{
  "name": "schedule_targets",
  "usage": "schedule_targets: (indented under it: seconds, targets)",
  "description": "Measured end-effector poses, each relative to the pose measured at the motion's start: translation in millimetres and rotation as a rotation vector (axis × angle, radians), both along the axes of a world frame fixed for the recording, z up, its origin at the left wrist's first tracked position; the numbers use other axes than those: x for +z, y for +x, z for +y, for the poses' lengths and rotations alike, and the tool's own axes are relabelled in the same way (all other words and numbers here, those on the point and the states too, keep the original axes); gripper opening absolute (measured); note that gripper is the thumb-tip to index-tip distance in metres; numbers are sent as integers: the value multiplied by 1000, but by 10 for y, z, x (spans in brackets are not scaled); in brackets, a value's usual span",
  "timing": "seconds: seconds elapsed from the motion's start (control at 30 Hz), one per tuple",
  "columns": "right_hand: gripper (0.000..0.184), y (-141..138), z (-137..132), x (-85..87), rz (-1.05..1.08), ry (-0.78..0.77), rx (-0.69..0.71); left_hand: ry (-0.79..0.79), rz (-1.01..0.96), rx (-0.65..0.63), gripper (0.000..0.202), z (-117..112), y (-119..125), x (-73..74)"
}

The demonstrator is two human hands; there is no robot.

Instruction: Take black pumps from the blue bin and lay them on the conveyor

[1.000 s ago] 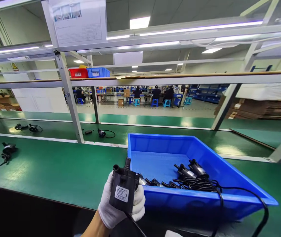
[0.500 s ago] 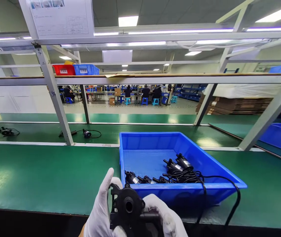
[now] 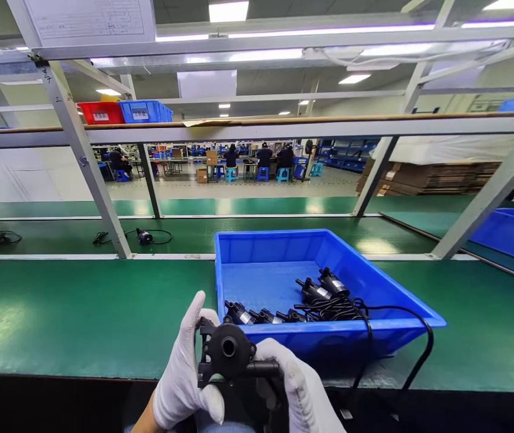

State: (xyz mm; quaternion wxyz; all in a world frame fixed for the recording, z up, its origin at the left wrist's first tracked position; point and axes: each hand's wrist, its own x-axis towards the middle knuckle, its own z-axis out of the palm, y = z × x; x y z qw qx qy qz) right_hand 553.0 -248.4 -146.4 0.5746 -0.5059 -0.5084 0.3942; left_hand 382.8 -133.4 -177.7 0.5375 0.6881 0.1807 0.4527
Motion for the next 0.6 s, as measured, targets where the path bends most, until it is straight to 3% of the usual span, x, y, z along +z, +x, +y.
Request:
schedule_targets:
  seconds: [0.17,0.23,0.3,0.4,0.5,0.6]
  targets:
    - [68,106,74,-30,-92,-92,-91,-26,91,33,145,-87,14,113]
    - [65,140,97,-15,-164,-105,-103,38,96,47,140,-113,-11,116]
    - [65,192,107,-6,-245,-4,-84,198,76,56,136,-106,-67,90]
    - [49,318,103,-16,-412,319,-20,444,23,92,147,-12,-185,7]
    - [30,450,99,-41,-516,498,31,484,-39,214,142,145,-288,-84]
    - [28,506,103,-78,-448,490,70,436,-65,325,120,264,-347,-133]
